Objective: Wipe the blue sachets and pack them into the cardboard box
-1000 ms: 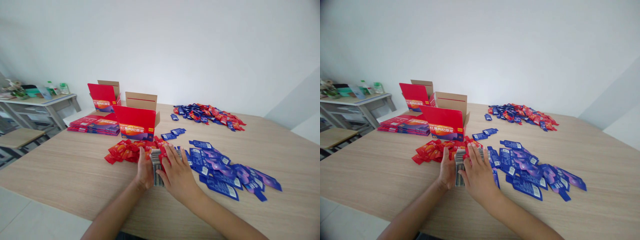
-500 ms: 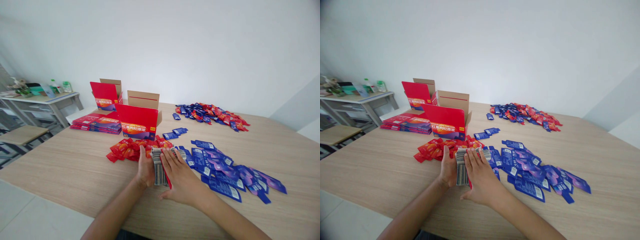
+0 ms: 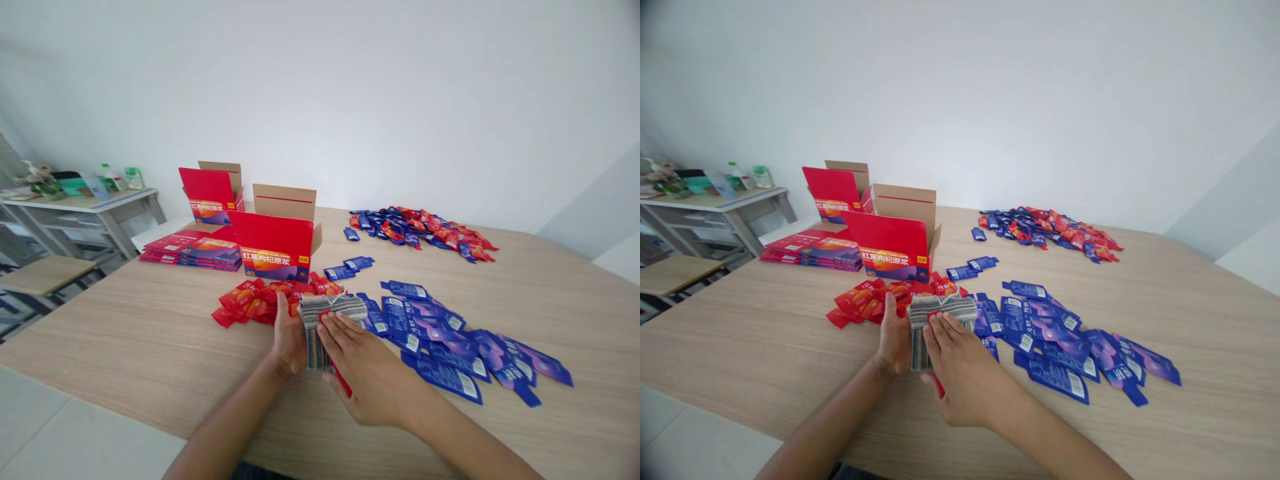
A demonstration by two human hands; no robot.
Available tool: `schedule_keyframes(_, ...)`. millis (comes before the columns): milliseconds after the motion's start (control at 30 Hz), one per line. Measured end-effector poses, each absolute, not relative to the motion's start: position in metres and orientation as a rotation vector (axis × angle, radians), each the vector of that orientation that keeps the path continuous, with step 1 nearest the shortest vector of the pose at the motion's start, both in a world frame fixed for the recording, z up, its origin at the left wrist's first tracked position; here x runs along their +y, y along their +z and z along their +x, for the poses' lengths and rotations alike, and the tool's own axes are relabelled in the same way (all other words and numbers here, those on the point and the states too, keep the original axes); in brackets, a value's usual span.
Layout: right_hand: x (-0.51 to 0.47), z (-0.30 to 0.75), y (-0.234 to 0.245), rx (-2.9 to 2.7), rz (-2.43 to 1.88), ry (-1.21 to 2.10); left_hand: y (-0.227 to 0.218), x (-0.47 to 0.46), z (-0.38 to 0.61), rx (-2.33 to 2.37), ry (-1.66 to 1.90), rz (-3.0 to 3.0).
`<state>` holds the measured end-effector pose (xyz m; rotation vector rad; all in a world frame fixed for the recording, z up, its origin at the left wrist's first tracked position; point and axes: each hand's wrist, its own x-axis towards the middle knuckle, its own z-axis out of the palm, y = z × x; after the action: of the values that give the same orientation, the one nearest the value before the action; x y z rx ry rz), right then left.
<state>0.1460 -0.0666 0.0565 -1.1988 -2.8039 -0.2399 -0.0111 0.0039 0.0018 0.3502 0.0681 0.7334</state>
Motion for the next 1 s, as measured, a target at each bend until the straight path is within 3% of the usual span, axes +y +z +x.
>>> schedule_keyframes(367, -0.061, 0.122, 0.023, -2.502, -1.22, -0.575, -0.006, 0.004, -0.008, 0.091, 0.824, 0.324)
schedule_keyframes(1000, -0.055, 0.157, 0.065, -2.812, -1.123, -0.012, 0.005, 0.002, -0.01, 0.121, 0.784, 0.306)
